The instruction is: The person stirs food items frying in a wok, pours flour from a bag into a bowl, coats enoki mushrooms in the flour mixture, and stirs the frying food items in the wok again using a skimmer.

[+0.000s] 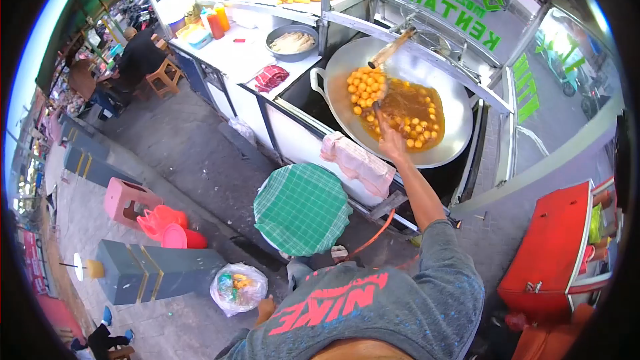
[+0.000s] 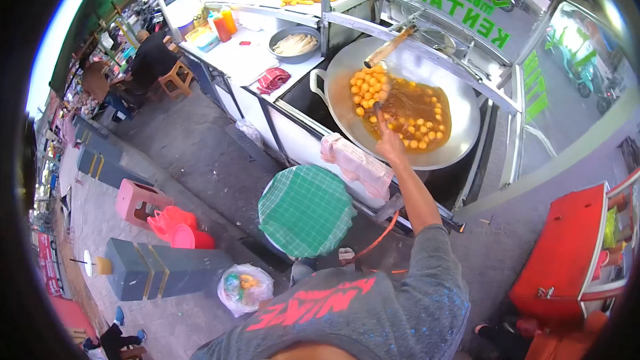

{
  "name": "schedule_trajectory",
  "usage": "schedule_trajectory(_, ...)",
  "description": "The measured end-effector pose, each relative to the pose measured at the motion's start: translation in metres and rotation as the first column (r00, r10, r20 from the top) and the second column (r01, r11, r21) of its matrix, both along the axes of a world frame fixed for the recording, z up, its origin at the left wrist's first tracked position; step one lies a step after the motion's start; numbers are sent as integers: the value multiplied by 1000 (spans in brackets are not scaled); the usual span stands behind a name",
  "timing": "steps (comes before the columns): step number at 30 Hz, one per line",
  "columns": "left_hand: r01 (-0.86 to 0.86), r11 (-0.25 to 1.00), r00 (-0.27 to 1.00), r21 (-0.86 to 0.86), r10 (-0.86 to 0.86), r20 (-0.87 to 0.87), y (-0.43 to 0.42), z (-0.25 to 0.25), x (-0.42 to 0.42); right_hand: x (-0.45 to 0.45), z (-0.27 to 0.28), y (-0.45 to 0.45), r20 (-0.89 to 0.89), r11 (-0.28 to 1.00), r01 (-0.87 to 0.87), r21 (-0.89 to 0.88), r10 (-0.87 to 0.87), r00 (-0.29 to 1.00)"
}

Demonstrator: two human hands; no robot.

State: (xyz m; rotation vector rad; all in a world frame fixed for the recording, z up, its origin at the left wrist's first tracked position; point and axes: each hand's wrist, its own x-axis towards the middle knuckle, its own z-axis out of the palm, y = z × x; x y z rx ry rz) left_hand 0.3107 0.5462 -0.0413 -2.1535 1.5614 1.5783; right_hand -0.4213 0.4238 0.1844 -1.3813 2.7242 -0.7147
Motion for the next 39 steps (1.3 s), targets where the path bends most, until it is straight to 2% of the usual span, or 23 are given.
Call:
schedule_trajectory(1, -33, 999, 997, -12, 33, -77, -13, -12, -15, 25, 37, 9, 89, 989, -8, 144, -5, 996)
schedule_trajectory(3, -11, 997, 979, -79, -6, -206, -45, -28, -54, 55, 56, 25, 17, 978, 23, 205, -27, 1000)
schedule_trajectory(4, 160, 957, 962, -241, -206, -181, -72, -12, -88, 61, 61, 33, -26, 972, 37, 231, -32, 999)
schedule_trajectory(5, 246, 916, 942, -315, -303, -144, -93, 14, -120, 65, 53, 44, -115, 974, 12, 224, 14, 993)
schedule_trajectory(6, 215, 810, 924, -546, -350, -156, -120, -38, -126, 70, 47, 57, -187, 975, 4, 221, 39, 982)
schedule_trajectory(7, 316, 780, 914, -541, -402, -46, -141, -47, -141, 73, 40, 72, -258, 976, -10, 220, 68, 964)
schedule_trajectory(8, 245, 868, 959, -433, -282, -21, -165, -68, -157, 75, 37, 86, -326, 975, -27, 222, 101, 940)
schedule_trajectory(9, 247, 763, 954, -597, -300, 11, -163, -13, -182, 77, 36, 102, -313, 969, 20, 247, 60, 948)
schedule_trajectory(11, 182, 722, 951, -667, -301, -66, -173, 31, -209, 84, 52, 138, -347, 976, 67, 206, 9, 938)
schedule_trajectory(15, 267, 746, 938, -610, -346, -13, -175, 45, -209, 74, 72, 189, -405, 951, 227, 212, -126, 906)
schedule_trajectory(18, 313, 754, 919, -578, -393, -15, -155, -7, -164, 39, 72, 201, -436, 922, 336, 193, -226, 871)
schedule_trajectory(19, 332, 806, 933, -490, -357, 45, -143, 3, -153, 23, 72, 199, -442, 907, 371, 198, -255, 860)
schedule_trajectory(21, 221, 895, 970, -387, -242, -7, -121, -48, -109, -4, 68, 195, -452, 879, 432, 202, -308, 837)
schedule_trajectory(23, 299, 813, 918, -500, -389, -83, -93, -17, -76, -24, 68, 181, -310, 833, 478, 278, -393, 866)
schedule_trajectory(25, 59, 986, 982, -153, -85, -170, -64, -23, -35, -47, 49, 162, -128, 835, 475, 279, -458, 880)
schedule_trajectory(28, 116, 966, 985, -232, -142, -102, -18, -31, 14, -66, 13, 115, 78, 832, 486, 267, -521, 850)
schedule_trajectory(30, 9, 991, 998, -131, -17, -60, -8, -26, 22, -72, -21, 73, 171, 873, 483, 65, -487, 857)
schedule_trajectory(32, -254, 960, 967, 120, 252, 25, 6, -17, 19, -82, -60, 31, 276, 873, 485, -49, -455, 847)
schedule_trajectory(34, -236, 961, 967, 146, 247, -66, 2, 2, 16, -93, -88, -11, 392, 867, 492, -79, -427, 815)
schedule_trajectory(35, -225, 962, 963, 157, 244, -113, -2, 15, 12, -87, -81, -26, 573, 860, 493, -132, -340, 745)
schedule_trajectory(37, -153, 988, 988, 21, 153, -30, -4, 34, -4, -67, -51, -53, 844, 822, 522, -226, -102, 526)
schedule_trajectory(38, -111, 993, 994, -45, 111, 16, -7, 43, -11, -59, -43, -62, 840, 831, 500, -246, -75, 537)
schedule_trajectory(39, -21, 991, 998, -129, 14, -54, -11, 39, -8, -53, -38, -68, 835, 838, 478, -265, -49, 548)
